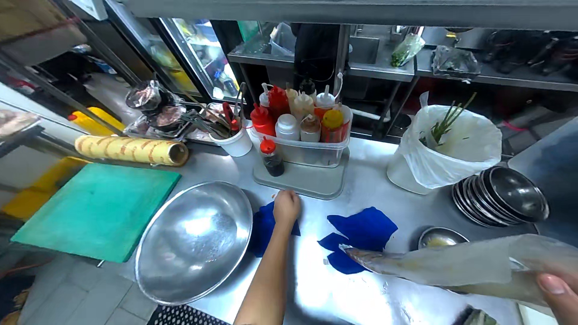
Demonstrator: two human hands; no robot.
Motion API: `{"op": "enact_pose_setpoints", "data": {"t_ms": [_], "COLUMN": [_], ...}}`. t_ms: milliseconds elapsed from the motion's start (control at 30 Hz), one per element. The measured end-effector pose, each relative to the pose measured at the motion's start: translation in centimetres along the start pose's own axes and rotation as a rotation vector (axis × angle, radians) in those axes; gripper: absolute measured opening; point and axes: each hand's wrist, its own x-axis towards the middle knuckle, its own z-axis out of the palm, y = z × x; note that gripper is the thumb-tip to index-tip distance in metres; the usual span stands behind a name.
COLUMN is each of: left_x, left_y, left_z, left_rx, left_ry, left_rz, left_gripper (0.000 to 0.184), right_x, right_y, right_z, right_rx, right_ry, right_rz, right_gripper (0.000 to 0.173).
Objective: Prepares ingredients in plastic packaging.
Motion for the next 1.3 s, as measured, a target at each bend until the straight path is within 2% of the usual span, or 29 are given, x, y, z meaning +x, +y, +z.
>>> {"op": "enact_pose_setpoints", "data": {"t_ms": [133, 233, 433, 500, 600, 700, 800, 900, 1033, 1133, 1300], "left_x": [-0.7, 0.0, 0.0, -0.5, -2.9, -7.9, -11.6, -13.7, -15.2, -15.8, -15.9], "left_y": [1.2, 1.0, 2.0, 2.8, 8.3, 15.8, 22.0, 25.6, 28.3, 28.9, 28.3], "left_z": [-0.7, 0.0, 1.3, 0.8, -1.5, -5.8, -9.3, -11.1, -11.4, -11.2, -11.4], "left_rx": [-0.067, 0.022, 0.132, -0.055, -0.670, -1.129, -1.338, -1.378, -1.323, -1.235, -1.194], "left_ry": [0.018, -0.069, -0.125, -0.122, -0.199, -0.472, -0.759, -0.896, -0.792, -0.731, -0.749], "left_rz": [-0.022, -0.087, -0.095, -0.081, -0.051, 0.055, 0.158, 0.290, 0.444, 0.484, 0.478], "left_gripper": [0.025, 0.031, 0.028, 0.030, 0.024, 0.016, 0.009, 0.008, 0.012, 0.014, 0.013], "right_x": [0.4, 0.5, 0.1, -0.1, -0.1, 0.6, 1.8, 2.8, 3.8, 4.1, 4.0], "right_y": [-0.8, -1.0, -1.2, -1.3, -1.9, -2.3, -1.9, -2.3, -3.9, -4.4, -4.5], "right_z": [1.1, 1.6, 1.1, 1.0, 1.5, 3.1, 4.7, 5.6, 5.8, 5.9, 5.6], "right_rx": [0.081, 0.071, 0.026, 0.040, 0.124, 0.345, 0.492, 0.519, 0.482, 0.503, 0.448], "right_ry": [0.023, 0.009, 0.009, 0.020, 0.089, 0.157, 0.189, 0.260, 0.284, 0.311, 0.354], "right_rz": [0.015, 0.015, 0.069, 0.082, 0.092, 0.042, -0.003, 0.152, 0.250, 0.279, 0.310], "right_gripper": [0.025, 0.026, 0.028, 0.028, 0.031, 0.043, 0.038, 0.030, 0.025, 0.023, 0.010]}}
